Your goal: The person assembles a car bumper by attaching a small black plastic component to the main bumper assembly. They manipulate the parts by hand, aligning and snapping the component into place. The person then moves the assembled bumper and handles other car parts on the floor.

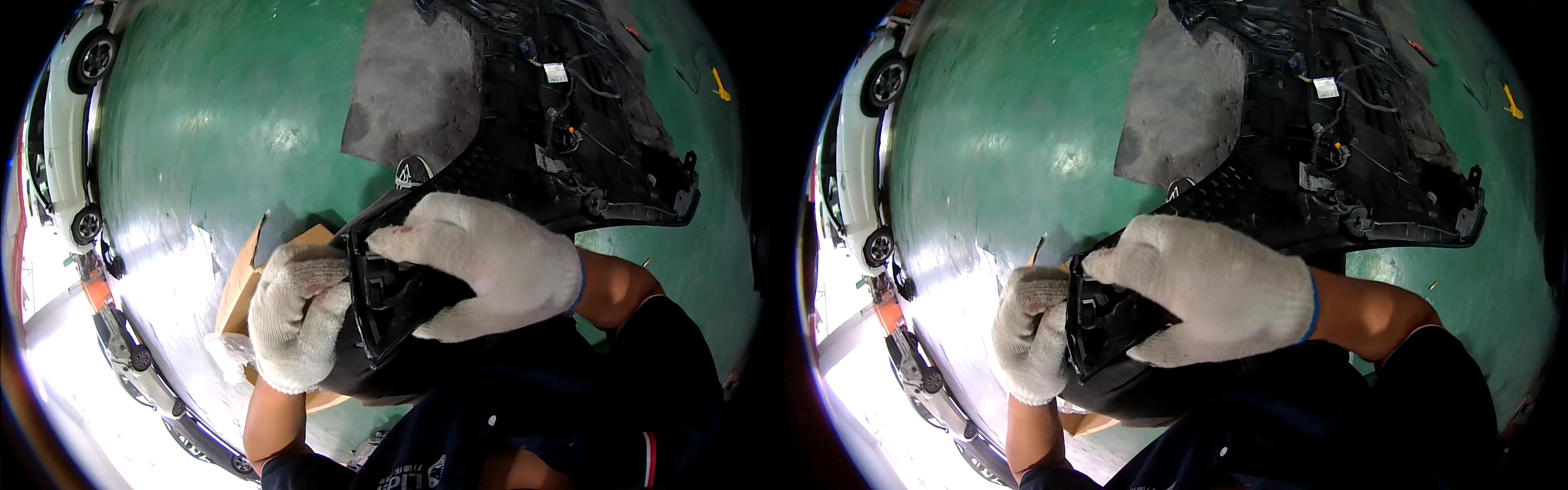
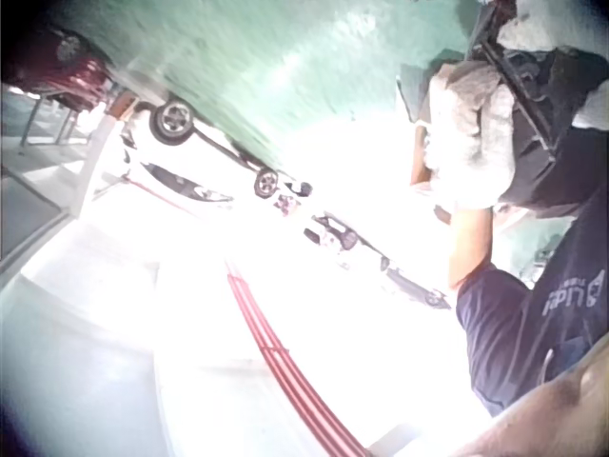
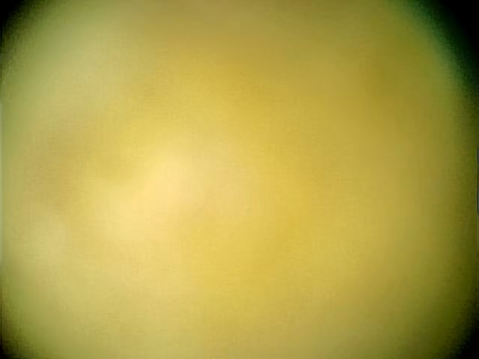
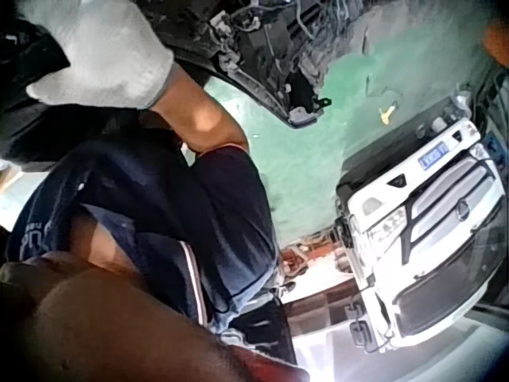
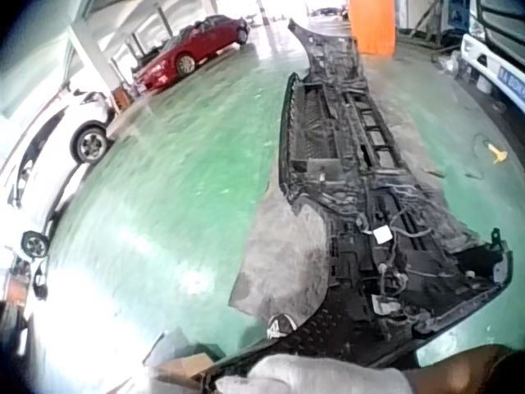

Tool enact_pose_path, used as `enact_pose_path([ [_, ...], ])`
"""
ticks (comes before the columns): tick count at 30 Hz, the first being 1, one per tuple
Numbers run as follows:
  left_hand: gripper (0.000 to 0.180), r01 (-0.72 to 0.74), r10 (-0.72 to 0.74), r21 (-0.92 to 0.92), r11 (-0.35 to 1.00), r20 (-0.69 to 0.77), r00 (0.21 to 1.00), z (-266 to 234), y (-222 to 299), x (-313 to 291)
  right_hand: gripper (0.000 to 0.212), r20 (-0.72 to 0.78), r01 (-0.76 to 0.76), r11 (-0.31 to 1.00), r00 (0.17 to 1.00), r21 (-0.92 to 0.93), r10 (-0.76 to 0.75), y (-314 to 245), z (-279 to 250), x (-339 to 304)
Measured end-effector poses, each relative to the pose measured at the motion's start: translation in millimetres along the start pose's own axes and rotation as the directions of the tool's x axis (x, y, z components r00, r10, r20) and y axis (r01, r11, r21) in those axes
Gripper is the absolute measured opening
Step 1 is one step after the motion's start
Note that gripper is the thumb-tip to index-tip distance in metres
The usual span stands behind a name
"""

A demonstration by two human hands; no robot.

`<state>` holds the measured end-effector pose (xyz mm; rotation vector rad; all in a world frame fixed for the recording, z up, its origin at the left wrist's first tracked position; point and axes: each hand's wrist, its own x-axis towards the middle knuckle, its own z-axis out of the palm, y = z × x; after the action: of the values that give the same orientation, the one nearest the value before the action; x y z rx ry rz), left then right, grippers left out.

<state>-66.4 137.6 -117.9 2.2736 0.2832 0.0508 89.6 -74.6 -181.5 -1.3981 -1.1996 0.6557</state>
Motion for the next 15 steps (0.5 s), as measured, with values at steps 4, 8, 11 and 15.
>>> enact_pose_path([
  [4, 0.016, -0.266, 0.266, 0.066, 0.962, 0.015, 0.964, -2, -9, 14, 0.061, 0.271, -0.317, 0.926, 0.928, 0.207, 0.257, -5, -22, 17],
  [8, 0.017, -0.132, 0.152, -0.247, 0.96, 0.064, 0.986, 1, -19, 14, 0.07, 0.232, -0.267, 0.963, 0.94, 0.046, 0.249, -1, -17, 26],
  [11, 0.017, -0.105, 0.154, -0.338, 0.935, 0.124, 0.98, -2, -25, 19, 0.074, 0.11, -0.068, 0.981, 0.99, -0.181, 0.089, -1, -16, 28],
  [15, 0.02, -0.099, 0.146, -0.35, 0.931, 0.112, 0.983, -3, -25, 18, 0.075, 0.087, -0.027, 0.989, 0.995, -0.144, 0.04, 8, -10, 28],
])
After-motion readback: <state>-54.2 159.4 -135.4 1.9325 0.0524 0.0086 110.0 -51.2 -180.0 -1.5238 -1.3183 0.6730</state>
